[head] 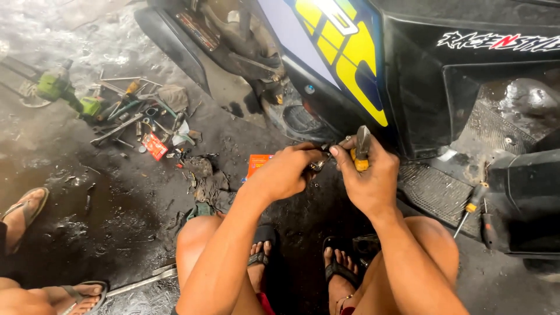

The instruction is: Repairing a motorcycle starter component using hand tools

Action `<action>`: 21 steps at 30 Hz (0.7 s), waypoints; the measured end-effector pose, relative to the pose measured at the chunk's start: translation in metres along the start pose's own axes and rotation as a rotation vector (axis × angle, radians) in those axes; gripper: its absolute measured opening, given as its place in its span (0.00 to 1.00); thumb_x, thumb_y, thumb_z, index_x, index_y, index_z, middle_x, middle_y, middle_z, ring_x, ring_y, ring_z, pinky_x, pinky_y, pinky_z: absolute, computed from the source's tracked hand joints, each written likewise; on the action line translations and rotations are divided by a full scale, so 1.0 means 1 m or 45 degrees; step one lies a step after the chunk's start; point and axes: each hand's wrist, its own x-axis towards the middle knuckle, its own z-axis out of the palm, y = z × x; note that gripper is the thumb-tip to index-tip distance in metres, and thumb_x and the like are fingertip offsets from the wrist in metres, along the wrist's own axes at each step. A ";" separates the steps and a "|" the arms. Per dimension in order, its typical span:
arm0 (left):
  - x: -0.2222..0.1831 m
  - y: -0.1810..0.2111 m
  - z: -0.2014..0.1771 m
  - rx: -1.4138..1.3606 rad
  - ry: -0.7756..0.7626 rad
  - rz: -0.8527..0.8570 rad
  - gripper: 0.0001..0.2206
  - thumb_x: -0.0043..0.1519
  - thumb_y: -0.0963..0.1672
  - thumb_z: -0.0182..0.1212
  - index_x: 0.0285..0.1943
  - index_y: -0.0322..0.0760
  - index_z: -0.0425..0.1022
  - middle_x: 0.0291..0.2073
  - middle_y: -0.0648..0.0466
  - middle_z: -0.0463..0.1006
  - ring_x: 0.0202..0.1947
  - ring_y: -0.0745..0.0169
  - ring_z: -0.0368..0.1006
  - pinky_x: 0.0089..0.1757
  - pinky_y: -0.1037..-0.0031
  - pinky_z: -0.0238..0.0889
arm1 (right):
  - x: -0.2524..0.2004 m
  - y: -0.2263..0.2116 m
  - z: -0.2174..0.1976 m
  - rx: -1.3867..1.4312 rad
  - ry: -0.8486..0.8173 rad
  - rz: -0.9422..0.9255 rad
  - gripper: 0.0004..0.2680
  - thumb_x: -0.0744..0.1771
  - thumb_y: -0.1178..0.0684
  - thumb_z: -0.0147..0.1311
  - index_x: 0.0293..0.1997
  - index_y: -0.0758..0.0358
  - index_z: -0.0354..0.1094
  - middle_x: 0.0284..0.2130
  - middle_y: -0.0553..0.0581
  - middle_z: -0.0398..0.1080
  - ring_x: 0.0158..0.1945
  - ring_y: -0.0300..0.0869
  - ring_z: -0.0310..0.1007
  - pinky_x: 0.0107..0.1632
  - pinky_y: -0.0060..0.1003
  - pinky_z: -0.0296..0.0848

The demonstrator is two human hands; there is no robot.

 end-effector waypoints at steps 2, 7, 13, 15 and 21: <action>0.000 0.000 0.000 -0.003 -0.003 -0.004 0.15 0.61 0.41 0.61 0.57 0.40 0.78 0.58 0.43 0.77 0.53 0.27 0.75 0.52 0.43 0.70 | -0.001 -0.001 0.001 -0.009 -0.008 -0.007 0.06 0.65 0.62 0.67 0.35 0.68 0.71 0.21 0.60 0.75 0.23 0.45 0.78 0.31 0.37 0.74; 0.001 -0.001 0.001 0.014 0.007 0.001 0.14 0.61 0.41 0.62 0.56 0.40 0.78 0.57 0.43 0.77 0.53 0.28 0.75 0.52 0.43 0.70 | -0.001 -0.005 0.004 -0.059 -0.024 -0.069 0.07 0.65 0.62 0.68 0.33 0.67 0.70 0.24 0.61 0.76 0.23 0.47 0.78 0.29 0.37 0.73; 0.000 -0.004 0.001 -0.002 0.036 0.008 0.13 0.61 0.43 0.62 0.55 0.40 0.78 0.55 0.45 0.78 0.53 0.28 0.75 0.50 0.43 0.70 | -0.002 -0.006 0.006 -0.081 -0.007 -0.111 0.07 0.65 0.61 0.68 0.33 0.67 0.70 0.24 0.61 0.77 0.24 0.48 0.79 0.29 0.37 0.73; 0.000 -0.002 0.001 0.013 0.044 0.016 0.13 0.61 0.42 0.62 0.55 0.40 0.79 0.54 0.45 0.78 0.53 0.29 0.75 0.50 0.43 0.71 | -0.003 -0.005 0.006 -0.079 -0.008 -0.115 0.07 0.65 0.61 0.68 0.33 0.67 0.70 0.25 0.61 0.77 0.24 0.48 0.78 0.29 0.37 0.73; 0.000 -0.003 -0.002 0.047 0.054 0.098 0.12 0.61 0.43 0.62 0.54 0.42 0.79 0.51 0.44 0.79 0.55 0.30 0.73 0.51 0.44 0.69 | -0.006 -0.003 0.008 -0.090 -0.059 -0.103 0.06 0.65 0.60 0.67 0.34 0.66 0.71 0.22 0.60 0.75 0.24 0.49 0.78 0.31 0.39 0.73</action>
